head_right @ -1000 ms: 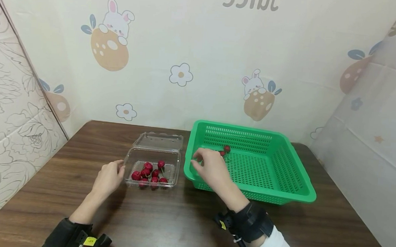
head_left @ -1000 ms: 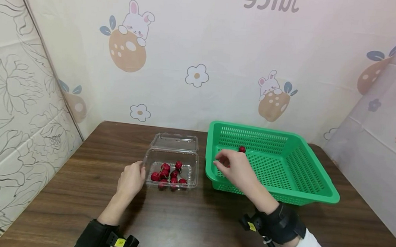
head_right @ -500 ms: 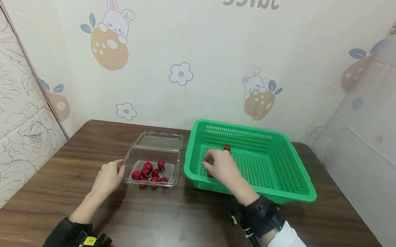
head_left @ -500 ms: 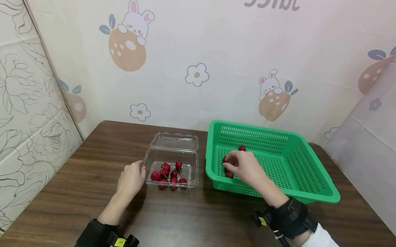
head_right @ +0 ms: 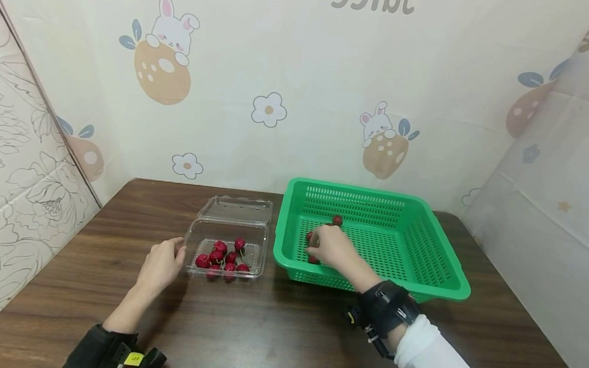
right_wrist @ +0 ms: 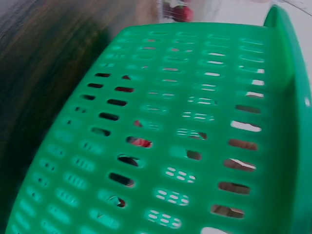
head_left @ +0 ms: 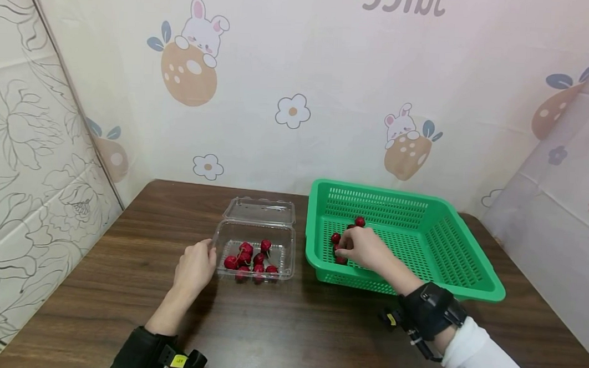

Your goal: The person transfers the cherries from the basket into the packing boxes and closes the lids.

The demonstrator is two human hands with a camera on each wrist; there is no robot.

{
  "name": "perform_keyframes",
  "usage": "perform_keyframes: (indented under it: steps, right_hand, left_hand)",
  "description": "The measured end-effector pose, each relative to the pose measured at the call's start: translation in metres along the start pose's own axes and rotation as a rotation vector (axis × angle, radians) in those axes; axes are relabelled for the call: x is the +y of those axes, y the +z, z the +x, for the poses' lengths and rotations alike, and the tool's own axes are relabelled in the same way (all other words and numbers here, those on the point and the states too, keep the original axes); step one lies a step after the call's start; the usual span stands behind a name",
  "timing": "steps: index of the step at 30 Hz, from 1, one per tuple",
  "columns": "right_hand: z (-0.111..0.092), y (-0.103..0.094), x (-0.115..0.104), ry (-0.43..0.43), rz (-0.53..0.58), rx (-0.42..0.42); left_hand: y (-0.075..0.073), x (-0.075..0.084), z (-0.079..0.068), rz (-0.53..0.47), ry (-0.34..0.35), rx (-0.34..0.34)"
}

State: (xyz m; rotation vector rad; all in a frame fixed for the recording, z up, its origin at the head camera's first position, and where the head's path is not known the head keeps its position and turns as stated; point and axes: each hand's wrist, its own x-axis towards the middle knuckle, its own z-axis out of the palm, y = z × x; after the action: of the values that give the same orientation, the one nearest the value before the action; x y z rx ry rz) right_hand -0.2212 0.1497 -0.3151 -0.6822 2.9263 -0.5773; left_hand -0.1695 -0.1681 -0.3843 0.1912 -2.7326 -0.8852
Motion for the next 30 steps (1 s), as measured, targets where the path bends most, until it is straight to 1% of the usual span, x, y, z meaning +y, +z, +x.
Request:
perform_keyframes:
  steps: [7, 10, 15, 21, 28, 30]
  right_hand:
    - [0.008, 0.01, 0.005, 0.039, -0.062, -0.044]
    - [0.01, 0.014, 0.009, 0.046, -0.08, -0.048]
    - [0.012, 0.019, 0.014, 0.04, -0.072, -0.041]
    - [0.014, 0.021, 0.018, 0.047, -0.075, -0.066]
    - [0.019, 0.023, 0.017, 0.102, -0.119, -0.116]
    - [0.019, 0.023, 0.018, 0.106, -0.133, -0.125]
  left_hand:
    - [0.0, -0.001, -0.001, 0.006, 0.002, 0.009]
    - [0.0, 0.0, -0.001, 0.004, 0.007, 0.009]
    - [0.0, 0.0, 0.0, -0.001, 0.018, 0.007]
    - [0.0, 0.001, 0.0, -0.002, 0.012, 0.002]
    - [-0.001, 0.001, 0.0, -0.002, 0.005, -0.005]
    - [-0.001, 0.0, 0.0, -0.001, 0.006, -0.007]
